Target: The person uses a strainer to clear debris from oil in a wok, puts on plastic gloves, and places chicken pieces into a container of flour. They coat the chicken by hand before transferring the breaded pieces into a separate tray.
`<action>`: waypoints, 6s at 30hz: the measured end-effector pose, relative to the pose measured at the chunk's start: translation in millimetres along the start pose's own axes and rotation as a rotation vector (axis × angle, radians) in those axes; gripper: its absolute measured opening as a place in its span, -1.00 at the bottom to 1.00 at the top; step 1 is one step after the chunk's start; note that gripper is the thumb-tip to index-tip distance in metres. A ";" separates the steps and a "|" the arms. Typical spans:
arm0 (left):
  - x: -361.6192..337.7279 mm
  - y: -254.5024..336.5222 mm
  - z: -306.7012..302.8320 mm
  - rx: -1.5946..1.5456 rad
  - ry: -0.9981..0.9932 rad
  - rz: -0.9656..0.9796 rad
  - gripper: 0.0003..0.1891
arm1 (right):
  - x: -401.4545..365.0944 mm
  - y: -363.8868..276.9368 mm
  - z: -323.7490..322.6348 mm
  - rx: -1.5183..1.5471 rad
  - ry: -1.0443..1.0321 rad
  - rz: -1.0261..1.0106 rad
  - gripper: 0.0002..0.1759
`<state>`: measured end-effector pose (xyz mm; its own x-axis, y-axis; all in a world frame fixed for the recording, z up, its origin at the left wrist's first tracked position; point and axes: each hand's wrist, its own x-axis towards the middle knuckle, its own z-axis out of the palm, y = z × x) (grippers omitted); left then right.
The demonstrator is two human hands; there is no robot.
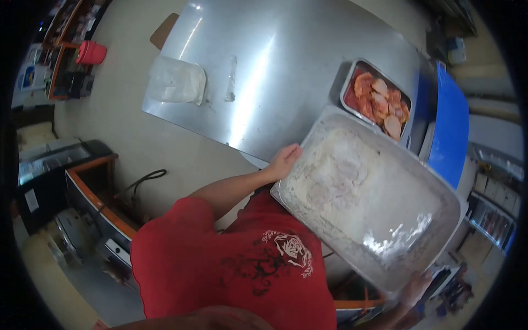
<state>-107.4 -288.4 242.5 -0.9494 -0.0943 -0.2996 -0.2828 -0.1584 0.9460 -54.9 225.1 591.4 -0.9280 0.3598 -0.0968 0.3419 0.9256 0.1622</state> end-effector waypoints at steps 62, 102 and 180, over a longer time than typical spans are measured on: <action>0.9 55.9 -43.5 0.369 0.094 0.019 -0.66 | 2.6 -23.8 125.3 0.280 -0.189 -0.048 -0.75; -10.8 68.8 -66.2 0.290 0.260 0.044 -0.62 | 27.6 -389.7 217.7 0.365 -0.685 -0.957 -0.60; -18.8 70.5 -65.2 0.371 0.311 0.149 -0.66 | 68.8 -454.1 265.6 0.422 -0.488 -0.968 -0.38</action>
<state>-100.6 -361.8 306.7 -0.9134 -0.3866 -0.1274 -0.2308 0.2339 0.9445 -234.7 -139.3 250.2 -0.7043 -0.5971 -0.3840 -0.3713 0.7709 -0.5176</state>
